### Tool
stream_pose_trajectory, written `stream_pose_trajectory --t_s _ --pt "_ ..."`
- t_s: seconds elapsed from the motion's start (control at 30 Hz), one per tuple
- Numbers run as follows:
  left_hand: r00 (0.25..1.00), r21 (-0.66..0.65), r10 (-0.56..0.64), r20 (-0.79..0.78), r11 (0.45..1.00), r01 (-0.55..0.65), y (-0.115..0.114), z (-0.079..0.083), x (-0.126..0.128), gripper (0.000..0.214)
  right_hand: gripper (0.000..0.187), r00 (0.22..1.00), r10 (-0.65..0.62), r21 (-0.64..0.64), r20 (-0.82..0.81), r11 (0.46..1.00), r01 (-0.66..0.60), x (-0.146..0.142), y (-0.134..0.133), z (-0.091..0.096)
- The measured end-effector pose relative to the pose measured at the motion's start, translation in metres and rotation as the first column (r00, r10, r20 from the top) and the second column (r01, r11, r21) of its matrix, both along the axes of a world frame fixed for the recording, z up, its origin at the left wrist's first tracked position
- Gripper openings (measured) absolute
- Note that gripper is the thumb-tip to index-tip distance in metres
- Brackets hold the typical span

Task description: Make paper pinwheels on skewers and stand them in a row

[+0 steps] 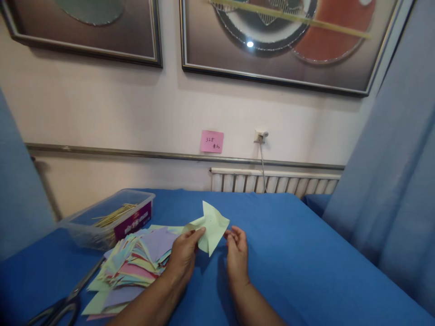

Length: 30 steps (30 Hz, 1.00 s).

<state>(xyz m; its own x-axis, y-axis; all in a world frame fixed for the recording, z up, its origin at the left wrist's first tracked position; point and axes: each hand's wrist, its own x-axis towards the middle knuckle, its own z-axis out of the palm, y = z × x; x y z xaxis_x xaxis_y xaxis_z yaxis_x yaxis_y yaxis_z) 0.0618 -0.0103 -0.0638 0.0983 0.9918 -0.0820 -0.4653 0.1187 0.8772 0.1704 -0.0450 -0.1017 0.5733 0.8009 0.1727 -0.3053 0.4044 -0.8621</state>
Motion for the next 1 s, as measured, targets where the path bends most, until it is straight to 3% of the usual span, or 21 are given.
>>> stream_pose_trajectory --t_s 0.07,0.23,0.37,0.43,0.73,1.0 --pt "1.000 -0.002 -0.006 0.026 1.000 0.006 0.003 0.004 -0.006 0.023 0.031 0.992 -0.041 0.026 0.117 0.999 0.038 0.000 0.000 -0.002" --pt "0.997 -0.013 -0.036 0.068 0.999 0.037 0.004 0.011 -0.010 0.019 0.032 0.915 0.075 0.104 0.396 0.987 -0.125 -0.006 -0.009 0.006" --pt "0.994 -0.006 -0.081 0.078 0.997 0.081 0.002 0.009 -0.008 0.018 0.015 0.852 0.062 0.116 0.520 0.983 -0.142 -0.003 -0.011 0.009" --pt "0.992 -0.002 -0.100 0.075 0.995 0.101 0.000 0.008 -0.007 0.018 0.010 0.860 0.066 0.090 0.506 0.987 -0.129 -0.002 -0.009 0.009" --pt "0.986 -0.041 -0.160 0.044 0.986 0.161 -0.008 0.005 0.000 0.018 0.020 0.955 0.152 -0.034 0.256 0.988 -0.149 -0.002 -0.006 0.006" --pt "0.977 -0.056 -0.207 0.044 0.976 0.209 -0.012 0.001 0.004 0.018 0.025 0.961 0.100 -0.091 0.258 0.993 -0.079 0.004 -0.003 0.005"
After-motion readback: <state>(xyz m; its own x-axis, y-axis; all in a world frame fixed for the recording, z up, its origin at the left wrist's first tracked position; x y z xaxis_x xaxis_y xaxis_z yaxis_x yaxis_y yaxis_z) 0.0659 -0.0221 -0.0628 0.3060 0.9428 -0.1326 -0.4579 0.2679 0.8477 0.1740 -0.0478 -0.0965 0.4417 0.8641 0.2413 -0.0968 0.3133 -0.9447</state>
